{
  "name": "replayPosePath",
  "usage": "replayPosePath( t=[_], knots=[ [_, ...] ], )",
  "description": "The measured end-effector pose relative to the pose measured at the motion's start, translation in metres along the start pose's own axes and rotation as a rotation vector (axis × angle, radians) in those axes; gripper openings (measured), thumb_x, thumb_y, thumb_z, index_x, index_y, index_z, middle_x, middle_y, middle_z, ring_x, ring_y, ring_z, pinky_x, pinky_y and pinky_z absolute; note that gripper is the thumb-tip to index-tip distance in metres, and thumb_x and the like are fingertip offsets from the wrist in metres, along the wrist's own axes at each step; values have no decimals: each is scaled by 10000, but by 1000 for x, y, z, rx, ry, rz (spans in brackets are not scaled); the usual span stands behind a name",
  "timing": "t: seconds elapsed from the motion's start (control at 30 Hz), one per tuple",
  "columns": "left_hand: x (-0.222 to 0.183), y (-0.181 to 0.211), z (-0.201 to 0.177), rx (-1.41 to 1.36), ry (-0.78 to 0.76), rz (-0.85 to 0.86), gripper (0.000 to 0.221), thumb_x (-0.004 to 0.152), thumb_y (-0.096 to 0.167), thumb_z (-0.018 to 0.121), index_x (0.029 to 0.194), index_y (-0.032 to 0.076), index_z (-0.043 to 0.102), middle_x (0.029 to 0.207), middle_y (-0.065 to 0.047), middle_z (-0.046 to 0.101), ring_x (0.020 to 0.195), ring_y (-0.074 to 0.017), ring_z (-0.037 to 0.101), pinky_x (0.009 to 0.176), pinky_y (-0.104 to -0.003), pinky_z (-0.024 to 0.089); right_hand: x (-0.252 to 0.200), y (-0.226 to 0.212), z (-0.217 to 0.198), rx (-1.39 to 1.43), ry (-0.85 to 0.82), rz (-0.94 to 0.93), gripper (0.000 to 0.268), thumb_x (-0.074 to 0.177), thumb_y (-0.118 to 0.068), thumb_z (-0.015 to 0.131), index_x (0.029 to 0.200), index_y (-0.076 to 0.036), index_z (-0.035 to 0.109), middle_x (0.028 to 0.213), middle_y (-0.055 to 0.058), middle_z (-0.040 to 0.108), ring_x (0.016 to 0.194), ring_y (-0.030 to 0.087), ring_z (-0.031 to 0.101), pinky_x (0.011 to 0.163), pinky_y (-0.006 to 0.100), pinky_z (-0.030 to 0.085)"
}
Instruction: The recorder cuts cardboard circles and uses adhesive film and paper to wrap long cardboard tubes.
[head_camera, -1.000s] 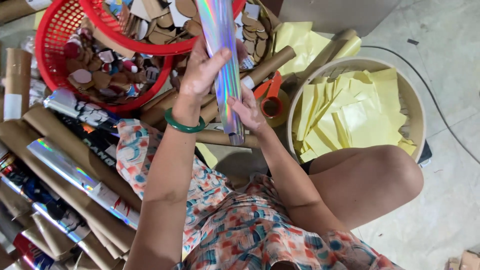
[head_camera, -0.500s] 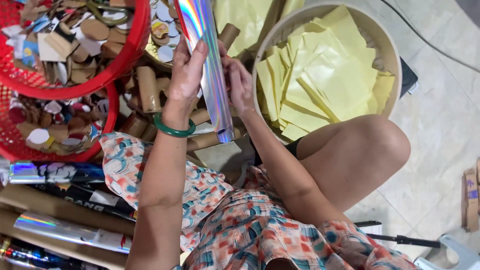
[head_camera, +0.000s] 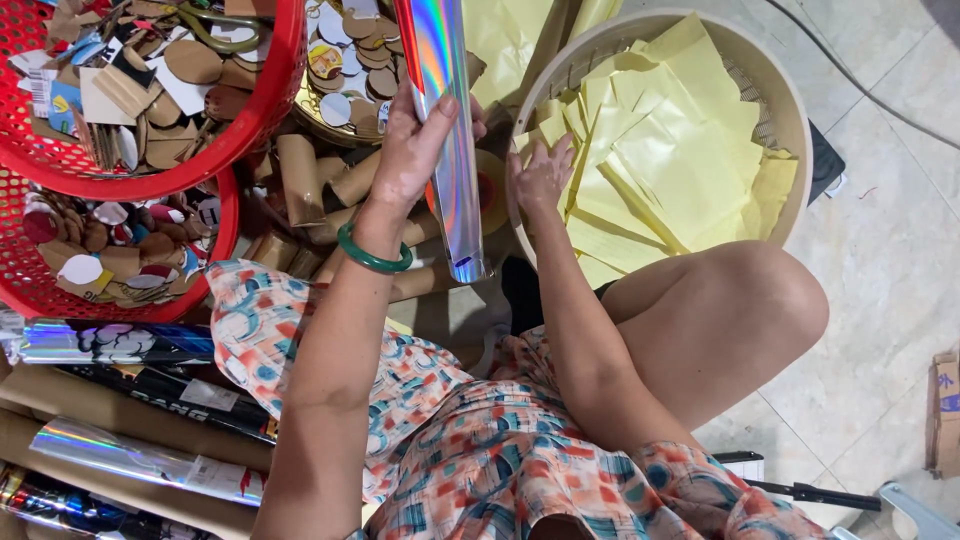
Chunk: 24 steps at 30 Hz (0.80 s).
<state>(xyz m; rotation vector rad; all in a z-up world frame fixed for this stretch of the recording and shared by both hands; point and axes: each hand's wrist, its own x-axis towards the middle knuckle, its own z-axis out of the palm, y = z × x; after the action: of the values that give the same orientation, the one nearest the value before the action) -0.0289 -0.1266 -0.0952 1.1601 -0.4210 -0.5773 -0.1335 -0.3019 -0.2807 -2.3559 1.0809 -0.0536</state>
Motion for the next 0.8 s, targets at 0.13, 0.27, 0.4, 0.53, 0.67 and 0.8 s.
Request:
replayPosePath(
  t=[0.13, 0.27, 0.4, 0.53, 0.67, 0.8],
  knots=[
    [-3, 3, -3, 30, 14, -6, 481, 1057, 343, 661, 1375, 36, 470, 1019, -100, 707, 895, -183, 737, 815, -342, 642, 14, 20, 24, 223, -36, 74, 598, 967, -243, 637, 1468, 27, 455, 1526, 211, 417, 1404, 365, 417, 1178, 423, 348],
    [-4, 0, -11, 65, 34, -24, 472, 1067, 348, 664, 1351, 11, 496, 1018, -110, 715, 891, -188, 742, 813, -340, 642, 4, -23, -2, 549, -12, 7, 539, 1001, -166, 580, 1493, 21, 464, 1492, 179, 518, 1367, 290, 556, 1169, 352, 459],
    [-6, 19, -11, 39, 44, -74, 492, 1039, 330, 671, 1374, 8, 511, 1101, -129, 731, 910, -188, 743, 804, -328, 638, -17, -76, -31, 760, 79, -275, 521, 1032, -98, 570, 1519, 29, 438, 1532, 186, 490, 1410, 304, 518, 1190, 369, 436],
    [-9, 16, -25, 51, 58, -129, 505, 1021, 305, 672, 1399, -4, 543, 1237, -130, 723, 1035, -196, 738, 886, -336, 634, -44, -116, -64, 934, 105, -417, 475, 1084, -66, 533, 1548, 6, 461, 1549, 161, 519, 1446, 280, 520, 1221, 370, 426],
    [-15, 6, -44, 81, 52, -114, 545, 1027, 309, 702, 1441, -11, 551, 1314, -138, 708, 1195, -201, 692, 1064, -335, 553, -61, -145, -82, 1056, 52, -516, 452, 1112, -52, 501, 1562, -17, 485, 1545, 135, 542, 1448, 236, 529, 1238, 345, 426],
    [-24, 18, -63, -17, 33, -104, 589, 1018, 328, 722, 1447, -30, 541, 1384, -160, 667, 1300, -216, 632, 1155, -352, 479, -78, -187, -113, 1232, -91, -571, 485, 1123, -26, 440, 1608, -31, 432, 1606, 124, 472, 1518, 208, 434, 1292, 315, 325]
  ],
)
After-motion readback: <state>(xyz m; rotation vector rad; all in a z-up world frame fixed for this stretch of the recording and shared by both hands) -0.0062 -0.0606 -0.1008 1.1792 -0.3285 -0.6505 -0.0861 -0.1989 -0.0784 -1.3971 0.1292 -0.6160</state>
